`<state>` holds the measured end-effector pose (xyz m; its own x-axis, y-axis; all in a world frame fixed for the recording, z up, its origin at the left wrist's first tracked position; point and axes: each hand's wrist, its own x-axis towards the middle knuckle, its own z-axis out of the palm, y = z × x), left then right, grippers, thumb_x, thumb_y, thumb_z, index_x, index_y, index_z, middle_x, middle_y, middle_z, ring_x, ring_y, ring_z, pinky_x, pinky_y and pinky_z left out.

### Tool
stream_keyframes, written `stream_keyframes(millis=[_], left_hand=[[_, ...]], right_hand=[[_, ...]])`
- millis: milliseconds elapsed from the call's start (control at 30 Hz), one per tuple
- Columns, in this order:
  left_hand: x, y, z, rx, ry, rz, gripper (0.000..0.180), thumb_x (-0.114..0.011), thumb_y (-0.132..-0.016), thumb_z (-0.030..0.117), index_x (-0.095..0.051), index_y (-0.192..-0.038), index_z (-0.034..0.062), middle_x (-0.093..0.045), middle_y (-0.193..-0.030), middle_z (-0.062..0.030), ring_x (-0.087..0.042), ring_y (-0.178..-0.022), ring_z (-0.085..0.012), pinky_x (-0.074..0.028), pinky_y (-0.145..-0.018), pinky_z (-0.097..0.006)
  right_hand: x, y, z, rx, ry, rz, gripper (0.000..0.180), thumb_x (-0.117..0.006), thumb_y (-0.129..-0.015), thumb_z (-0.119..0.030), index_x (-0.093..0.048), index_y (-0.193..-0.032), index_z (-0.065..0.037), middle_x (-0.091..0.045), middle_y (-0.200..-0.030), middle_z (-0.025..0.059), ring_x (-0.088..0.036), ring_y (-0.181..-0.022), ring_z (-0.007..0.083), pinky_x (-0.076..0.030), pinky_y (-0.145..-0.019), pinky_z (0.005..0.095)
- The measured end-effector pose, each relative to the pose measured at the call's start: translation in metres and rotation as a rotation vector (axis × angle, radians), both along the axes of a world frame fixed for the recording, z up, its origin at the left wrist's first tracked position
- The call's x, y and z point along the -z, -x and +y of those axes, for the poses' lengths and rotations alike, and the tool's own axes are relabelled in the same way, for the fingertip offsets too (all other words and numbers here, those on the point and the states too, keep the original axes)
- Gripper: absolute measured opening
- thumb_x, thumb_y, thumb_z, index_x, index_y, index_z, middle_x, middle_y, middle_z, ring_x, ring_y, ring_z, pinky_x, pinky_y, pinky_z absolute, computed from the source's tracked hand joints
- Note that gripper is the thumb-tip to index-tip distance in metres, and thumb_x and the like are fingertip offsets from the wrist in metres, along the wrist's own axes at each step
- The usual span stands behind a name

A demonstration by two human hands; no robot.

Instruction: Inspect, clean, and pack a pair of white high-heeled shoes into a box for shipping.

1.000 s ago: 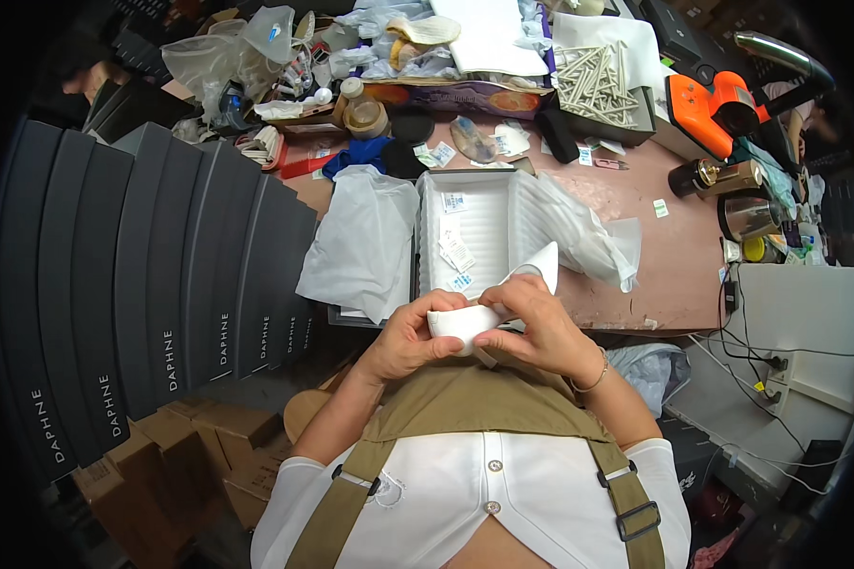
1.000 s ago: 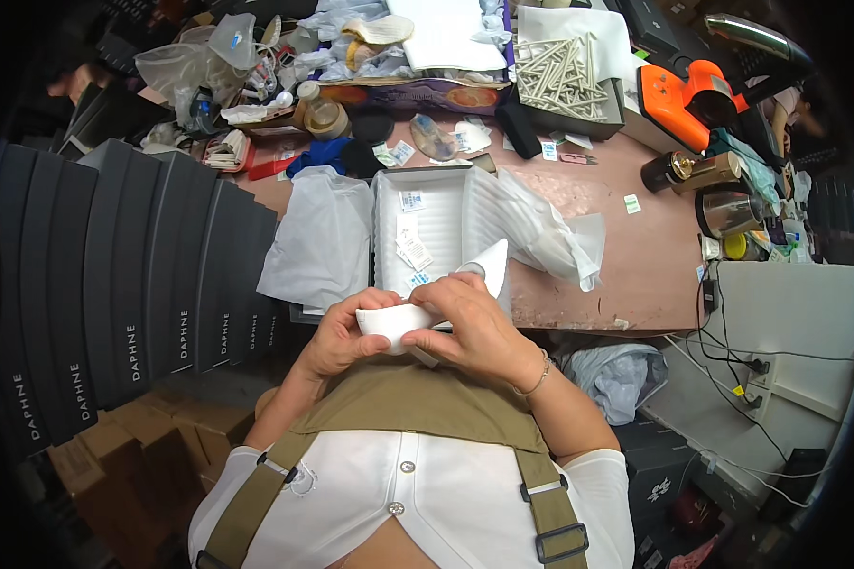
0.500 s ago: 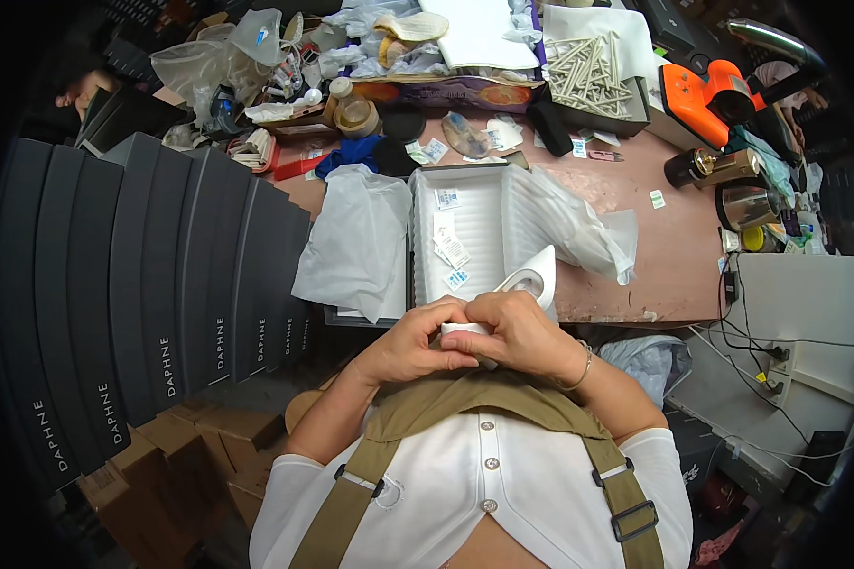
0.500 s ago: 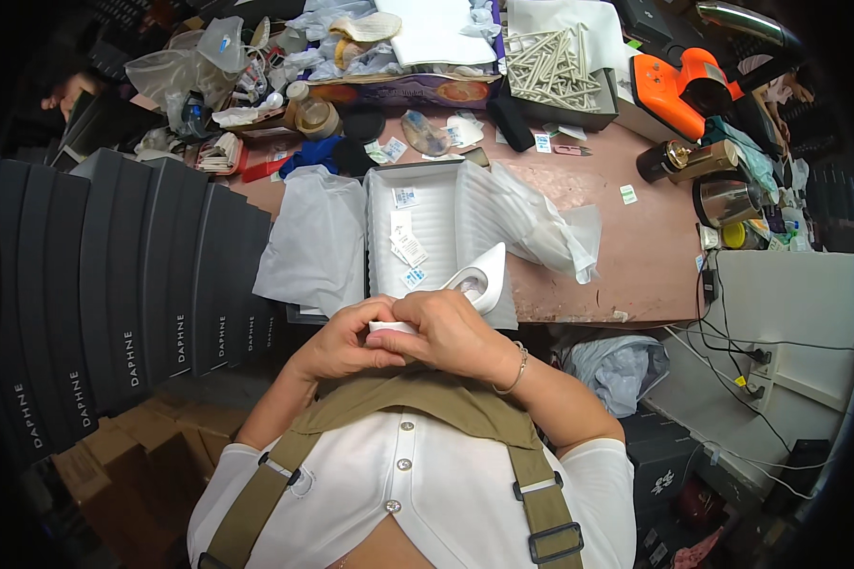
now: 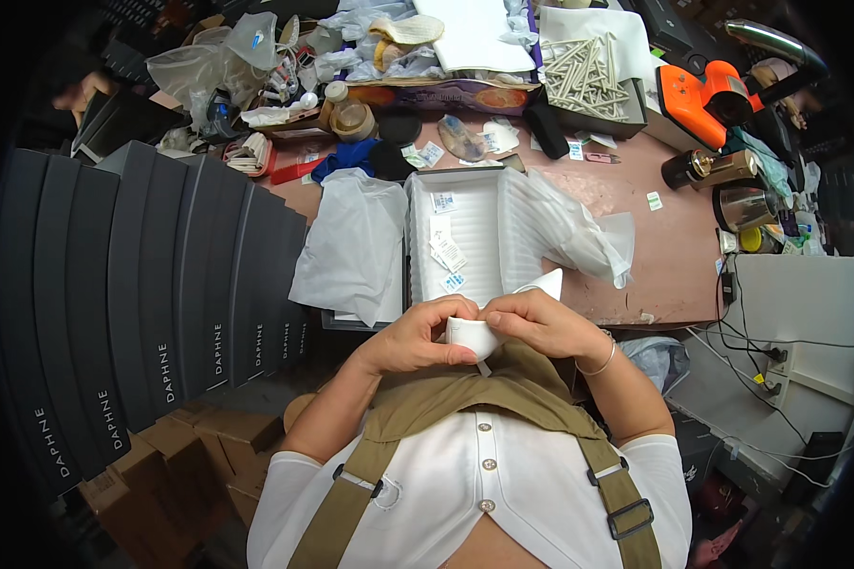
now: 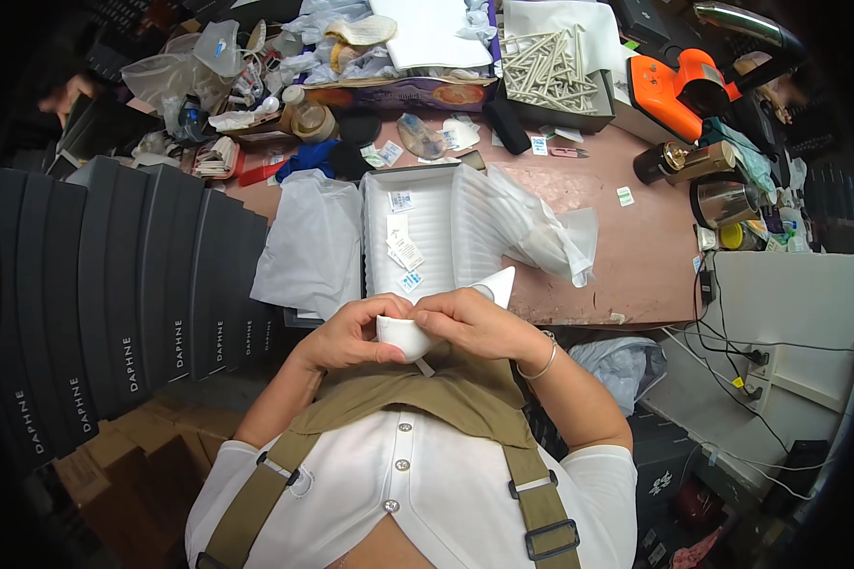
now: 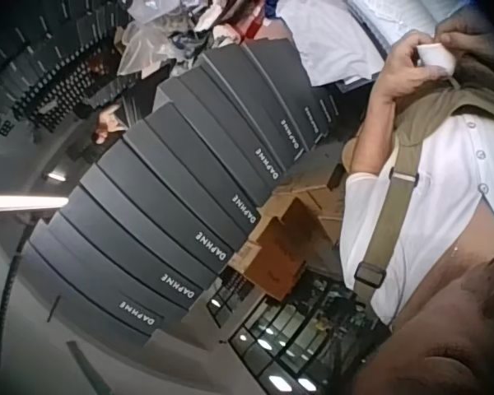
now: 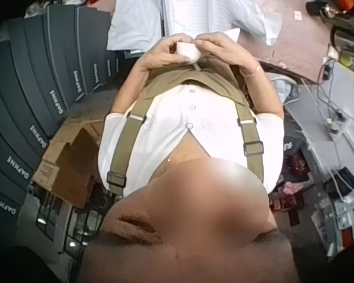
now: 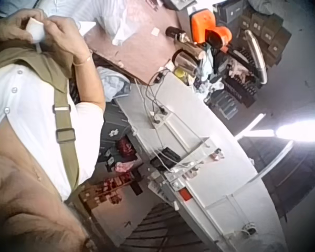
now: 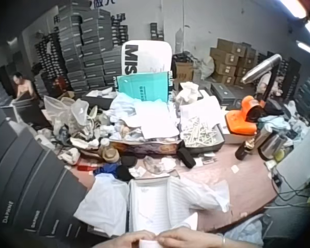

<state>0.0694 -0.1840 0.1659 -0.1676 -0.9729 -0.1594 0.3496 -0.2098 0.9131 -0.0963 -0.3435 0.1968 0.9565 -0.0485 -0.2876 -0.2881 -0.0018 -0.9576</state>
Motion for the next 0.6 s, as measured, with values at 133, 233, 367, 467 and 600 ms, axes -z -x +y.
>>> stream_keyframes(millis=[133, 233, 367, 467, 600], left_hand=[[0.0, -0.001, -0.002, -0.006, -0.027, 0.043, 0.031, -0.073, -0.079, 0.005, -0.055, -0.105, 0.0038, -0.051, -0.105, -0.0013, -0.049, -0.097, -0.0088, -0.041, -0.084, -0.024], [0.0, -0.001, -0.005, -0.022, -0.012, 0.035, 0.033, -0.073, -0.079, 0.005, -0.055, -0.106, 0.0038, -0.052, -0.104, -0.0011, -0.05, -0.095, -0.0088, -0.041, -0.083, -0.024], [-0.002, -0.002, -0.008, 0.02, -0.009, -0.104, 0.032, -0.075, -0.078, 0.01, -0.056, -0.104, 0.0039, -0.053, -0.099, -0.0005, -0.05, -0.091, -0.0092, -0.041, -0.081, -0.024], [-0.001, -0.004, -0.007, 0.031, 0.023, -0.206, 0.031, -0.075, -0.078, 0.015, -0.057, -0.101, 0.0037, -0.053, -0.095, -0.0004, -0.05, -0.088, -0.0098, -0.041, -0.079, -0.024], [0.0, -0.002, -0.005, -0.005, -0.013, -0.133, 0.031, -0.076, -0.078, 0.018, -0.058, -0.099, 0.0035, -0.053, -0.094, -0.0007, -0.049, -0.086, -0.0103, -0.04, -0.078, -0.024]], right_hand=[[0.001, -0.001, -0.003, -0.005, -0.027, 0.048, 0.029, -0.05, -0.096, -0.023, -0.062, -0.097, 0.004, -0.057, -0.073, 0.004, -0.048, -0.07, 0.0093, -0.042, -0.065, 0.0264], [0.001, -0.002, 0.001, 0.056, -0.044, -0.04, 0.027, -0.057, -0.093, -0.023, -0.062, -0.09, 0.003, -0.056, -0.07, 0.0024, -0.046, -0.068, 0.0079, -0.041, -0.061, 0.0251], [-0.005, -0.013, 0.012, 0.096, 0.192, 0.061, 0.034, -0.066, -0.085, -0.031, -0.064, -0.086, 0.002, -0.054, -0.062, 0.0068, -0.046, -0.059, 0.0103, -0.039, -0.054, 0.0284], [-0.005, -0.013, 0.018, 0.127, 0.122, 0.048, 0.033, -0.065, -0.087, -0.03, -0.063, -0.084, 0.003, -0.053, -0.061, 0.0056, -0.044, -0.059, 0.0089, -0.038, -0.053, 0.0276], [0.004, -0.003, 0.01, 0.079, -0.109, 0.007, 0.027, -0.06, -0.092, -0.024, -0.063, -0.093, 0.003, -0.056, -0.069, 0.0031, -0.046, -0.065, 0.0068, -0.039, -0.056, 0.0251]])
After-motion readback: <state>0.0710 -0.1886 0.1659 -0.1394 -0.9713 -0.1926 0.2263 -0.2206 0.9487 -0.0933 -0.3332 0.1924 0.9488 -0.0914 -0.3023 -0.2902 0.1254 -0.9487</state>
